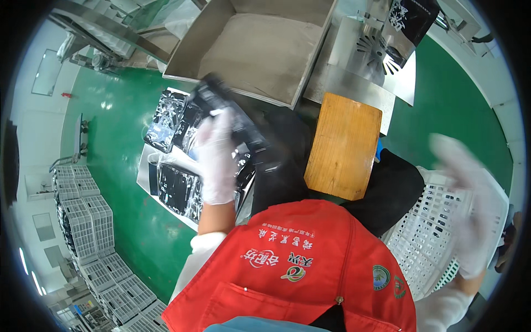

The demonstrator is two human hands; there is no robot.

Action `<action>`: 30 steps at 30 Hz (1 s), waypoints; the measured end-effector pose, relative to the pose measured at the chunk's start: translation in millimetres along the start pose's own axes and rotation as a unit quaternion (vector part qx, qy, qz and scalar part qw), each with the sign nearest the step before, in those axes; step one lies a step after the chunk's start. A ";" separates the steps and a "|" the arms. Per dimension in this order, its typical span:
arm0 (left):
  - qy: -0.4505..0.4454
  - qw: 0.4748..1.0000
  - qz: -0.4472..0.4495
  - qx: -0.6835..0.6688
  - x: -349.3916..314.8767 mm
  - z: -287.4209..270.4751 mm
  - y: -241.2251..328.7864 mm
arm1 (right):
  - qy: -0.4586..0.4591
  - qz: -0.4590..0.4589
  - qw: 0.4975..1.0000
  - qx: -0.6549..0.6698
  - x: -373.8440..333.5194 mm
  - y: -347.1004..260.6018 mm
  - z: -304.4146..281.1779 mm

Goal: The recorder is taking individual bags of powder, placing them into a machine for processing (sealing or stamping), and then placing the finished bags into a white plastic crate.

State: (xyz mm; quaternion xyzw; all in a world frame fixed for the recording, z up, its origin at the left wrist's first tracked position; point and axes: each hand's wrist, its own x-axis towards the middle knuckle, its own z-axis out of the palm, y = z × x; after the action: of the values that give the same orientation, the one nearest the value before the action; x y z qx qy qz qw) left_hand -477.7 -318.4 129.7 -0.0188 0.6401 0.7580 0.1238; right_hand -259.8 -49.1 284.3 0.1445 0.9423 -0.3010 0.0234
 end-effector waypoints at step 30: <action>-0.422 0.886 0.105 0.159 59.9 131.5 -31.6 | 0.073 -0.054 0.945 0.314 163.6 60.4 141.2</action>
State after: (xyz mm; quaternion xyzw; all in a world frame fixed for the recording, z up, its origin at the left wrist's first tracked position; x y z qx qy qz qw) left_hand -512.0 -175.6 111.7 0.3900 0.6375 0.5911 0.3034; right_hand -405.1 -41.0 113.6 0.1152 0.8056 -0.5709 -0.1087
